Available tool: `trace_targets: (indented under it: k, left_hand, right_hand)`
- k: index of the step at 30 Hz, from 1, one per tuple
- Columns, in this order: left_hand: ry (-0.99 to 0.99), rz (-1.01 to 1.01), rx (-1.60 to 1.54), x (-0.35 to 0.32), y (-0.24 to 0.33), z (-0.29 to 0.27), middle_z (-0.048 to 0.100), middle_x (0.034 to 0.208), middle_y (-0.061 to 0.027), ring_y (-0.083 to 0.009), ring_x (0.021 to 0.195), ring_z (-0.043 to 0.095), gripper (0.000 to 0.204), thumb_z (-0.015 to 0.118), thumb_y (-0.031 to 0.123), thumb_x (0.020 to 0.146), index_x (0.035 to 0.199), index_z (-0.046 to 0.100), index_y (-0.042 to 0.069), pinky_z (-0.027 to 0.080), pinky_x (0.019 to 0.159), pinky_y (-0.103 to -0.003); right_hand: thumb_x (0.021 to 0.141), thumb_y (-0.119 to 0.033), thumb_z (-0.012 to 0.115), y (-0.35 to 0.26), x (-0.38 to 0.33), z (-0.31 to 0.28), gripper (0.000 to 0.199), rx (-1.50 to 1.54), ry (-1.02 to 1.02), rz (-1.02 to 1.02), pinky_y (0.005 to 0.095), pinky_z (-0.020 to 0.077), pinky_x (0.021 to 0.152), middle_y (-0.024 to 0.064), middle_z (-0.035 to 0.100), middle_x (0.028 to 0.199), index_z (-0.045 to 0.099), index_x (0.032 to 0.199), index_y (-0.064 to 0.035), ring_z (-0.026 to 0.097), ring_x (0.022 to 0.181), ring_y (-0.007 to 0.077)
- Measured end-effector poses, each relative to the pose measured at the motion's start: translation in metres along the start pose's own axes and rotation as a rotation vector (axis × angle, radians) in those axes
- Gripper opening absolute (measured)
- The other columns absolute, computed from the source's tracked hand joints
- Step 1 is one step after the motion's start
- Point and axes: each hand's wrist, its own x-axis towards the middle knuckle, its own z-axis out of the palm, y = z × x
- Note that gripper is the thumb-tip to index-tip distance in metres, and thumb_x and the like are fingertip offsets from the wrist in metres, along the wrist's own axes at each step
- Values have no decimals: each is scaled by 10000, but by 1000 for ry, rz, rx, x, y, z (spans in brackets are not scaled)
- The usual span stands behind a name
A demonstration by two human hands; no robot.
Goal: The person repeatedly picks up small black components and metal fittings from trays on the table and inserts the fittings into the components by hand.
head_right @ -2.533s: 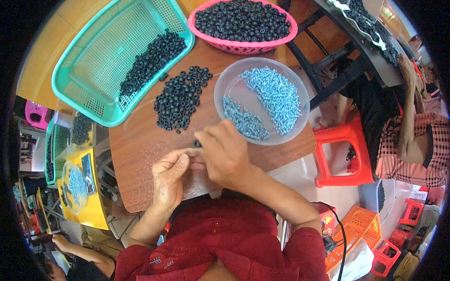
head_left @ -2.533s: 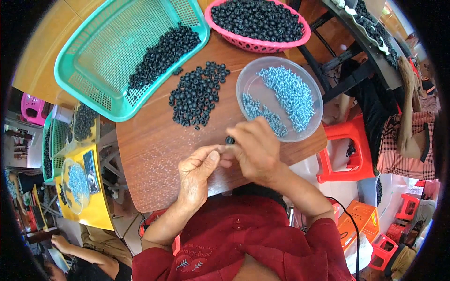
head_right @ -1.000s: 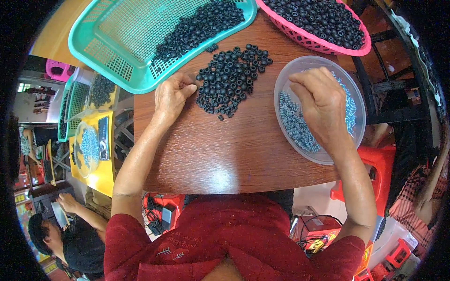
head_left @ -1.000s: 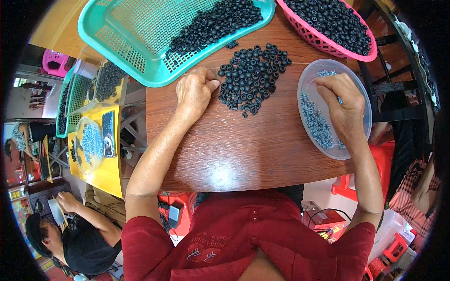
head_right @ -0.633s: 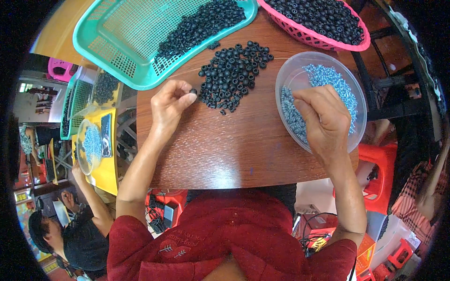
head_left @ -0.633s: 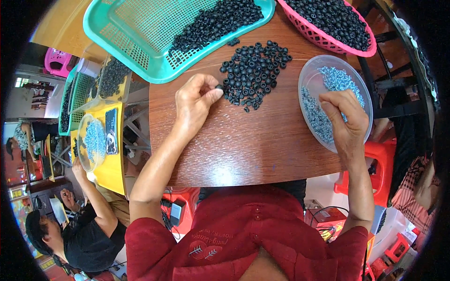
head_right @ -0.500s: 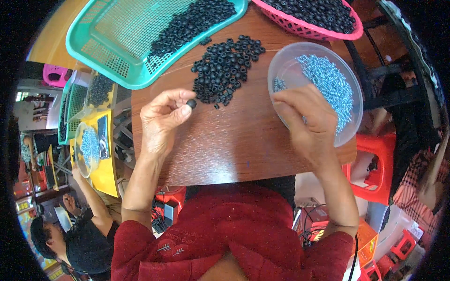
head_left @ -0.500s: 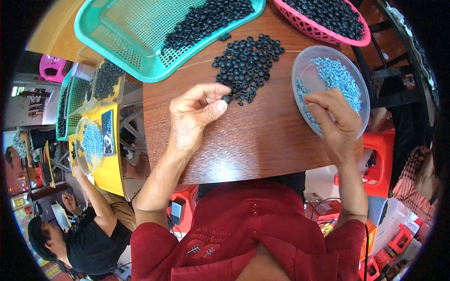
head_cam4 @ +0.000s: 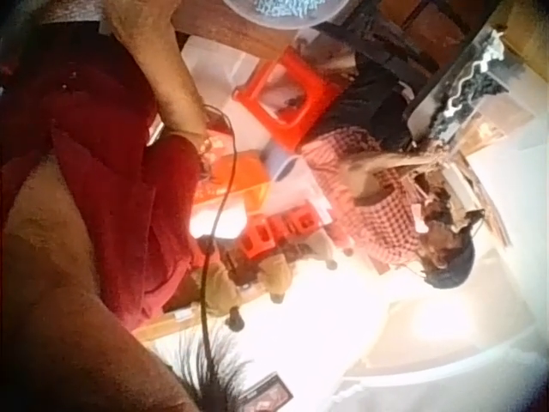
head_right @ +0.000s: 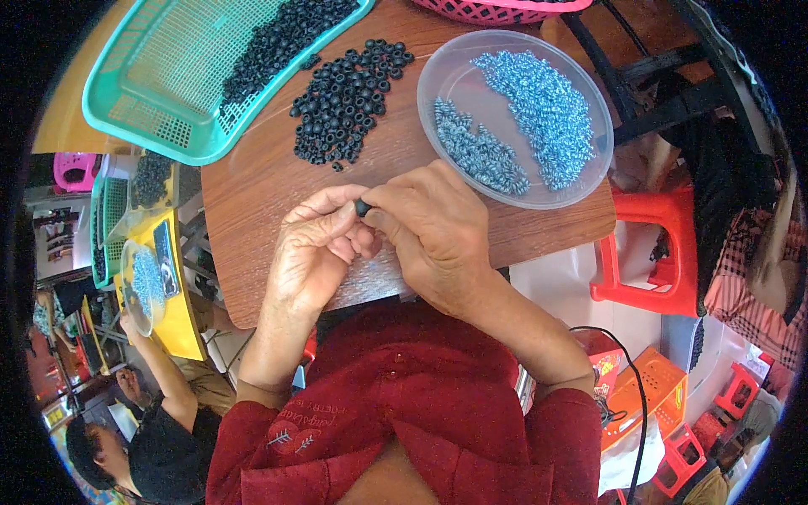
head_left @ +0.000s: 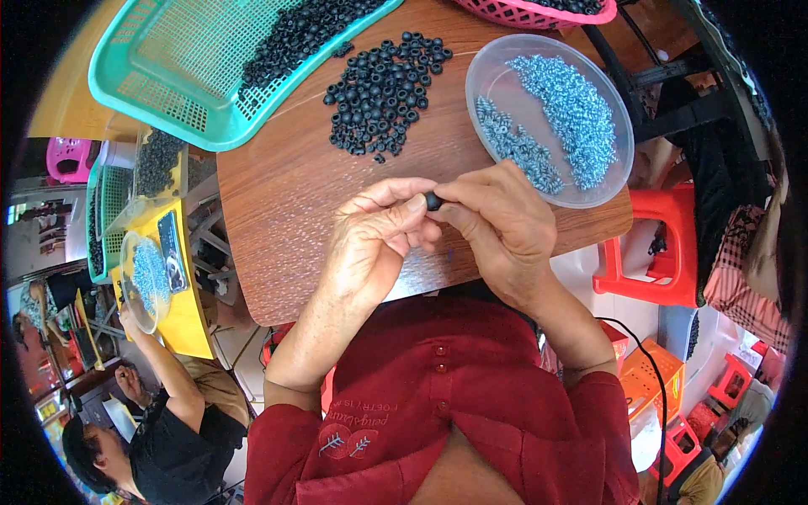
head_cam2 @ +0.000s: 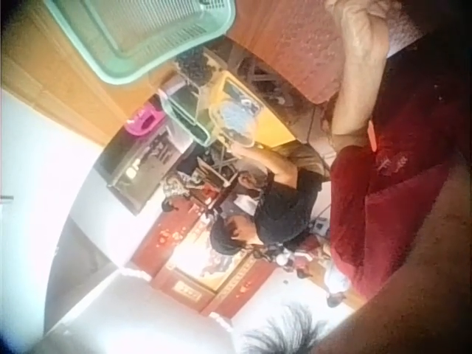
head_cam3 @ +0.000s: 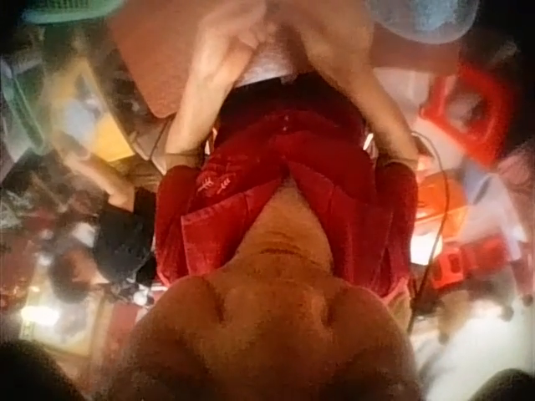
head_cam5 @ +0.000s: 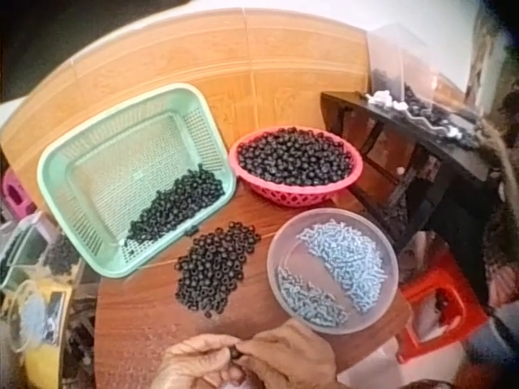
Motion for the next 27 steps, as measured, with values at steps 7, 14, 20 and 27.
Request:
trace_targets:
  k: [7, 14, 20, 27]
  left_hand:
    - [43, 73, 131, 1, -12, 17, 666, 860, -139, -163, 666, 624, 236, 608, 51, 871, 1078, 603, -62, 499, 597, -267]
    - [67, 27, 239, 0, -22, 15, 667, 833, -159, -172, 666, 630, 181, 605, 11, 862, 1020, 604, -77, 508, 602, -262]
    - [-11, -20, 253, 5, -26, 6, 659, 827, -145, -166, 694, 619, 168, 599, 18, 866, 1014, 585, -62, 500, 621, -259]
    - [-44, -13, 211, 13, -27, -11, 643, 813, -121, -153, 688, 595, 156, 604, 42, 870, 1002, 572, -35, 485, 614, -253]
  right_hand:
    - [691, 3, 677, 5, -6, -7, 117, 87, -31, 178, 362, 442, 617, 94, 599, 719, 632, 797, -23, 564, 692, 270]
    - [727, -14, 663, 11, -14, -20, 51, 69, -92, 261, 334, 438, 618, 70, 602, 712, 618, 750, -24, 561, 674, 226]
    - [744, -32, 675, 25, -4, -39, 47, 90, -263, 229, 319, 443, 650, 65, 619, 726, 641, 775, -21, 572, 684, 202]
    - [720, -67, 656, 81, 50, -83, 55, -475, -52, 61, 412, 459, 655, 127, 626, 742, 664, 773, -53, 584, 747, 317]
